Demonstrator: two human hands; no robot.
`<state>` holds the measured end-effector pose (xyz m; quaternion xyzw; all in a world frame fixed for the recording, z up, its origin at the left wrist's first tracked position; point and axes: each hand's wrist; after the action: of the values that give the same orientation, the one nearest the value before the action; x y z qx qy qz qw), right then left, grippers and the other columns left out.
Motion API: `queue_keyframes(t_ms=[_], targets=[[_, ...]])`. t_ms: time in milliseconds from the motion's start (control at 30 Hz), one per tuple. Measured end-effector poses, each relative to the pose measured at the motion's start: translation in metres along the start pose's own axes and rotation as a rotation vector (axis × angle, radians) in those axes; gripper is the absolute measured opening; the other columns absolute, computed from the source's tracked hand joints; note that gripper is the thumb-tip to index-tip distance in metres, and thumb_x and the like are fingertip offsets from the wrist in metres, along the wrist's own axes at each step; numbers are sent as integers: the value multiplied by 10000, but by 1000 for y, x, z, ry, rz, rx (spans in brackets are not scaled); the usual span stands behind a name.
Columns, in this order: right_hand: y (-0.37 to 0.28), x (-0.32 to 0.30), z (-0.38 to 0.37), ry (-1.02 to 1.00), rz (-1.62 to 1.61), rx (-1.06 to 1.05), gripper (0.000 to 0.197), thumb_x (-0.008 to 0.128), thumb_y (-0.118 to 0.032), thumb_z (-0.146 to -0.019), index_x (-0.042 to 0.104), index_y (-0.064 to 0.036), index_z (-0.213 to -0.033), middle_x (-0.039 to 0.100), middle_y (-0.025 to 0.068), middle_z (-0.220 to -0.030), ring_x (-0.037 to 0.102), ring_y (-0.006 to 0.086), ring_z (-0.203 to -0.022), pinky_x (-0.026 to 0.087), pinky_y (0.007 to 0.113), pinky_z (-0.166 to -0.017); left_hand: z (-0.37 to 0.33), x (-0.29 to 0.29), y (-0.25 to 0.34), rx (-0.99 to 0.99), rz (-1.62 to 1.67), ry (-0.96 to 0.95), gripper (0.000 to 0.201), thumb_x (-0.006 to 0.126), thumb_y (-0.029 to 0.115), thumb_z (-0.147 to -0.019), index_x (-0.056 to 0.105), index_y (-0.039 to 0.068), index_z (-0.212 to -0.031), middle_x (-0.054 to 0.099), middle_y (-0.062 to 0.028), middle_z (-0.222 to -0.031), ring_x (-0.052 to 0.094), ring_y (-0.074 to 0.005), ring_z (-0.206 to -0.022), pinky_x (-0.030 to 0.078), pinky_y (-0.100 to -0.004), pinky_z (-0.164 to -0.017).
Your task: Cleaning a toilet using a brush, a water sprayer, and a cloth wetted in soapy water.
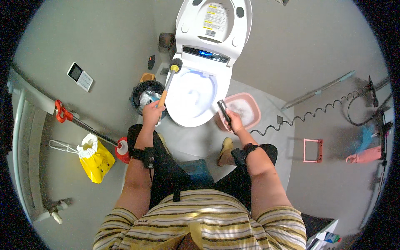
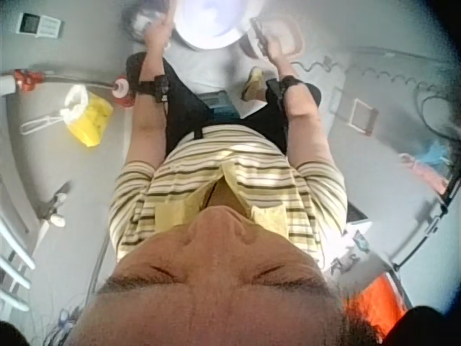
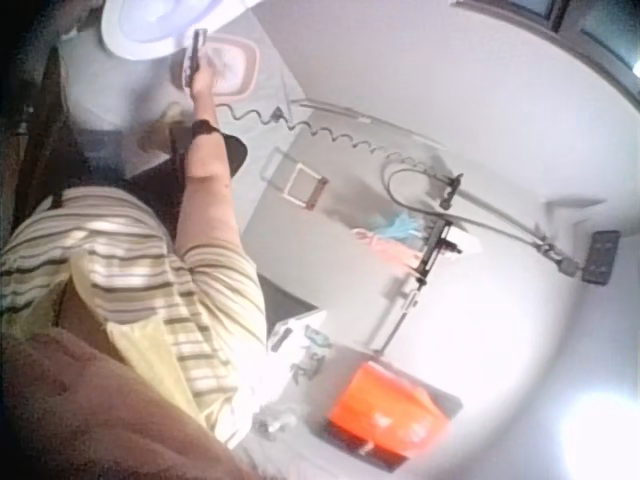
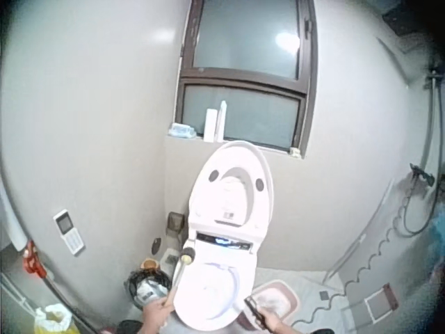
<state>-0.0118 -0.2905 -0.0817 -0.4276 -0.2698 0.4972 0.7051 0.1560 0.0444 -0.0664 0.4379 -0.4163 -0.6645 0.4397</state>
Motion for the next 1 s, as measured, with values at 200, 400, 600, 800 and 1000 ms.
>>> queue_keyframes(t_ms=[200, 400, 600, 800, 1000], targets=[[-1, 36, -9, -162, -149, -82, 431, 486, -455, -978, 536, -39, -878, 478, 29, -549, 370, 101, -383, 263, 242, -362, 26, 3, 18, 17, 25, 16, 512, 701, 134, -747, 625, 15, -1239, 559, -1, -589, 507, -112, -467, 406, -277, -448], [-35, 58, -29, -153, -147, -147, 448, 500, -515, -954, 584, -86, -857, 470, -12, -528, 351, 85, -368, 241, 245, -354, 16, -48, 10, 96, -342, 77, 547, 753, 182, -704, 644, 57, -1226, 652, -83, -678, 628, -173, -611, 500, -323, -580], [-56, 61, -58, -128, -10, -87, 486, 503, -527, -949, 588, -66, -818, 456, -14, -519, 360, 80, -376, 256, 244, -374, 2, -76, 107, 38, -954, 307, 256, 730, 208, -715, 728, 81, -938, 709, -147, -913, 687, -309, -896, 544, -402, -786], [-54, 63, -92, -156, 4, -51, 529, 527, -588, -911, 612, -77, -810, 476, -8, -506, 368, 99, -352, 266, 261, -347, -125, -109, 122, 64, -1496, 243, 151, 656, 185, -802, 733, 91, -892, 710, -136, -952, 689, -287, -909, 544, -419, -767], [-59, 47, -104, -148, -52, 26, 524, 513, -569, -927, 606, -59, -854, 483, -2, -533, 377, 90, -360, 268, 244, -348, -215, -98, 143, 381, -1910, 21, 153, 626, 195, -824, 745, 111, -873, 722, -85, -919, 688, -232, -920, 529, -384, -772]])
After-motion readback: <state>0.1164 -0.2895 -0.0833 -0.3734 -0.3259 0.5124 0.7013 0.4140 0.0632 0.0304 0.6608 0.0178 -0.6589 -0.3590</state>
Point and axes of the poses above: each hand's wrist, its own z-axis away from the middle knuckle, its own x-axis out of the palm, y = z × x
